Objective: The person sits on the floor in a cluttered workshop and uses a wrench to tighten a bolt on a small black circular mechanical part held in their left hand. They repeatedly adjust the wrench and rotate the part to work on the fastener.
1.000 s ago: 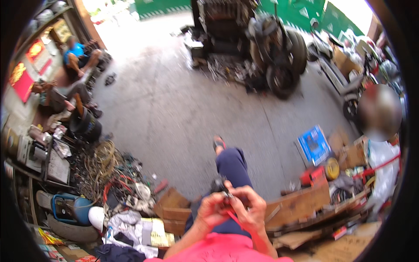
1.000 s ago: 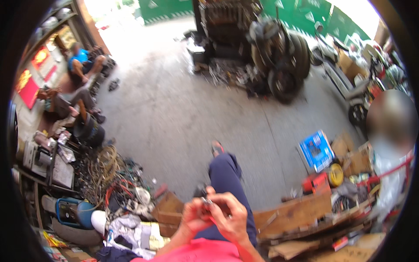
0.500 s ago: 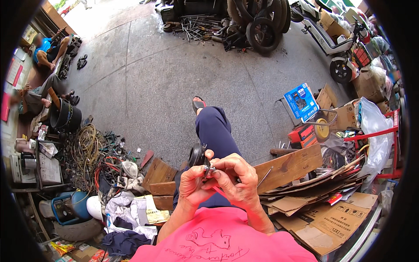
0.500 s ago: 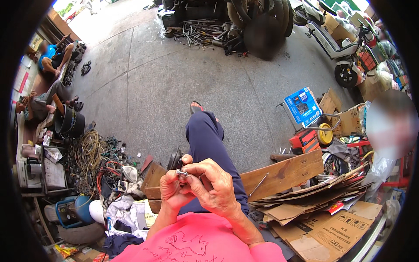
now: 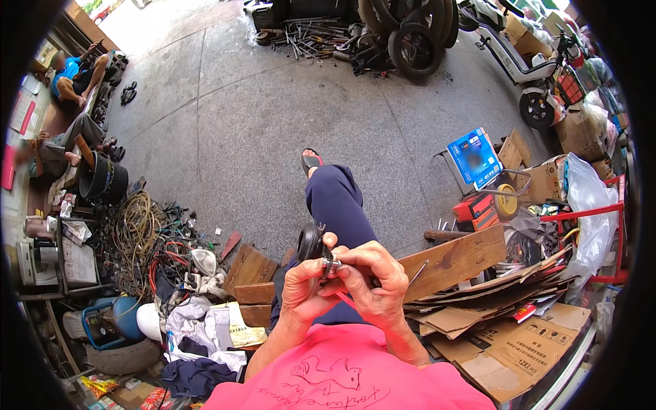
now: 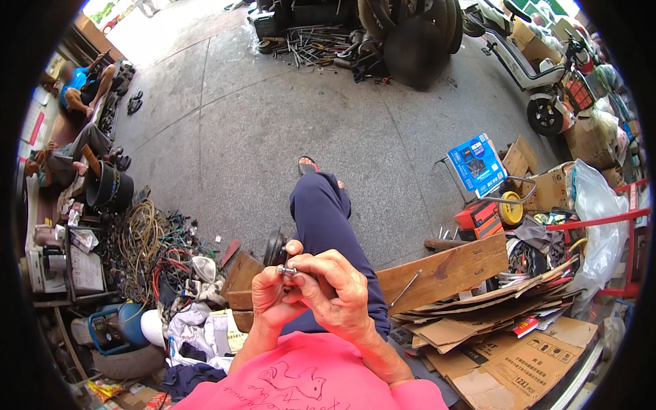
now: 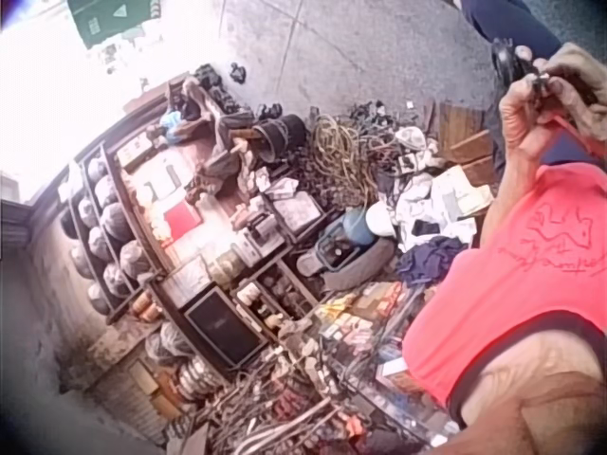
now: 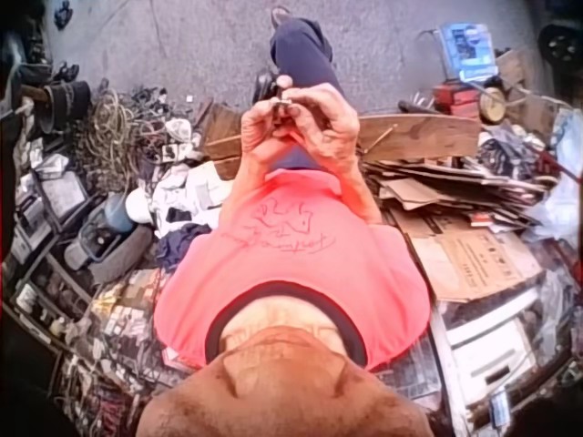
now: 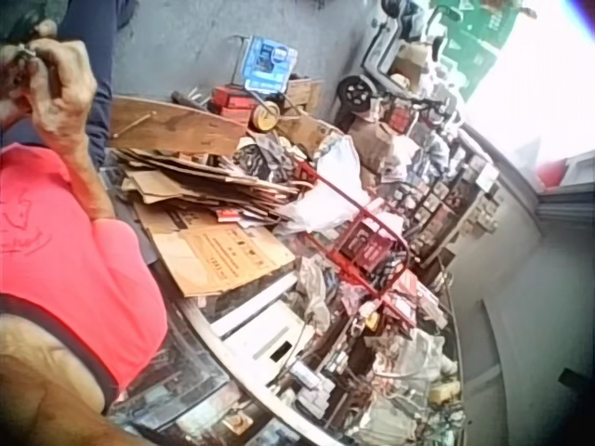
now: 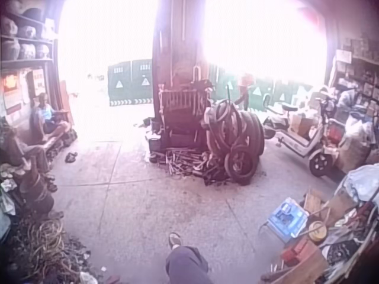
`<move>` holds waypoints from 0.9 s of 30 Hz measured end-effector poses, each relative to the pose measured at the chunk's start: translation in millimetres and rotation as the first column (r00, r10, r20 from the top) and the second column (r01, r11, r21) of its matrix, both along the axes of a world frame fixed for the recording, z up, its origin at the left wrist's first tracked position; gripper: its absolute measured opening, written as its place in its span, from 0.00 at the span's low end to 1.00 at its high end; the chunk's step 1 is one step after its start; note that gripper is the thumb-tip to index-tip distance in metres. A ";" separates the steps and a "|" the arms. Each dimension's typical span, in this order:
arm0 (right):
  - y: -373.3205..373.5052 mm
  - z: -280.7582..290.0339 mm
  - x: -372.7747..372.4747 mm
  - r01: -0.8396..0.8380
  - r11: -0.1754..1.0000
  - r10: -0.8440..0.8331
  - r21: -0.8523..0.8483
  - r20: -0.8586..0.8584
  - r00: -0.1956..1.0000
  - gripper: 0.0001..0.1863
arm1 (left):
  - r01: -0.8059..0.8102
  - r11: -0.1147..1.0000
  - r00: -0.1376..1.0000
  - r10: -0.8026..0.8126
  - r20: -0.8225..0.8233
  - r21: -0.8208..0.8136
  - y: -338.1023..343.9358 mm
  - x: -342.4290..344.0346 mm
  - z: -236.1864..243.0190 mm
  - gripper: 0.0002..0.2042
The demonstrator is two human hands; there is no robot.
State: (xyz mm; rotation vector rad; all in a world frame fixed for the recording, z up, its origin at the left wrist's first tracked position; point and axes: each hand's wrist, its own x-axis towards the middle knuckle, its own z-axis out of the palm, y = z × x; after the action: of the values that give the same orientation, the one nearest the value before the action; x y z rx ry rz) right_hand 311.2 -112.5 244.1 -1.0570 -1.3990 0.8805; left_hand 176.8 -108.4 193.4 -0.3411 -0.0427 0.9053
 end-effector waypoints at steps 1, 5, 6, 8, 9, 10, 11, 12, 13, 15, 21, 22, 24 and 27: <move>-0.4 -0.2 -0.3 0.005 1.000 -0.005 -0.005 -0.017 1.000 0.10 | 0.005 1.000 1.000 -0.005 -0.004 0.002 0.3 0.0 0.4 0.18; -1.0 0.1 1.1 -0.009 1.000 0.009 -0.012 -0.019 1.000 0.09 | 0.010 1.000 1.000 -0.010 -0.024 -0.007 0.3 -0.1 3.9 0.17; -0.6 1.0 1.3 -0.012 1.000 0.012 -0.003 -0.005 1.000 0.09 | 0.008 1.000 1.000 -0.008 -0.025 -0.001 0.3 -0.3 3.9 0.17; -0.3 2.8 2.1 -0.016 1.000 0.015 0.019 0.035 0.999 0.09 | 0.006 1.000 1.000 -0.006 -0.027 0.013 -0.4 -1.0 3.6 0.17; -0.3 3.2 3.0 -0.018 0.999 0.016 0.032 0.059 0.998 0.09 | 0.005 1.000 1.000 -0.004 -0.026 0.017 -0.8 -0.9 3.2 0.17; -0.5 3.3 3.4 -0.020 0.999 0.016 0.046 0.084 0.996 0.09 | 0.003 1.000 1.000 -0.003 -0.025 0.021 -1.4 -0.7 2.8 0.17; -0.9 3.3 3.0 -0.016 0.999 0.013 0.045 0.076 0.997 0.09 | 0.002 1.000 1.000 -0.001 -0.024 0.025 -1.8 -0.6 2.7 0.17; -1.2 3.4 2.1 -0.012 0.999 0.009 0.045 0.068 0.998 0.08 | 0.002 1.000 1.000 -0.001 -0.027 0.018 -1.9 -0.4 3.5 0.17; -1.6 3.5 1.4 -0.009 0.999 0.006 0.044 0.061 0.998 0.08 | 0.002 1.000 1.000 -0.001 -0.030 0.010 -2.1 -0.3 5.0 0.17; -2.3 3.5 0.8 -0.001 0.999 -0.001 0.034 0.062 0.998 0.08 | 0.003 1.000 0.999 -0.003 -0.039 -0.002 -2.2 0.1 7.8 0.17; -5.2 2.2 -1.5 0.020 1.000 -0.021 0.004 0.053 0.998 0.07 | 0.006 1.000 0.997 -0.008 -0.075 -0.025 -1.0 0.1 10.7 0.17; -5.3 2.5 -1.3 0.025 1.000 -0.025 0.007 0.069 0.997 0.07 | 0.004 0.999 0.995 -0.007 -0.096 -0.036 -0.3 0.3 12.0 0.17; -8.4 2.2 -1.7 0.042 0.999 -0.040 -0.033 0.066 0.997 0.07 | -0.002 0.999 0.994 -0.002 -0.109 -0.035 0.1 0.4 11.9 0.17; -10.0 4.0 -3.2 0.045 0.994 -0.046 -0.100 -0.007 0.999 0.07 | -0.011 1.000 0.994 0.009 -0.107 -0.017 0.2 0.7 10.5 0.16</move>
State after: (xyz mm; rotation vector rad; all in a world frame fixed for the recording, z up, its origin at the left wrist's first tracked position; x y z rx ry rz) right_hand 308.0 -122.4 248.1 -1.1546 -1.3297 0.9281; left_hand 177.5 -108.2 203.9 -0.3084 0.0621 0.9333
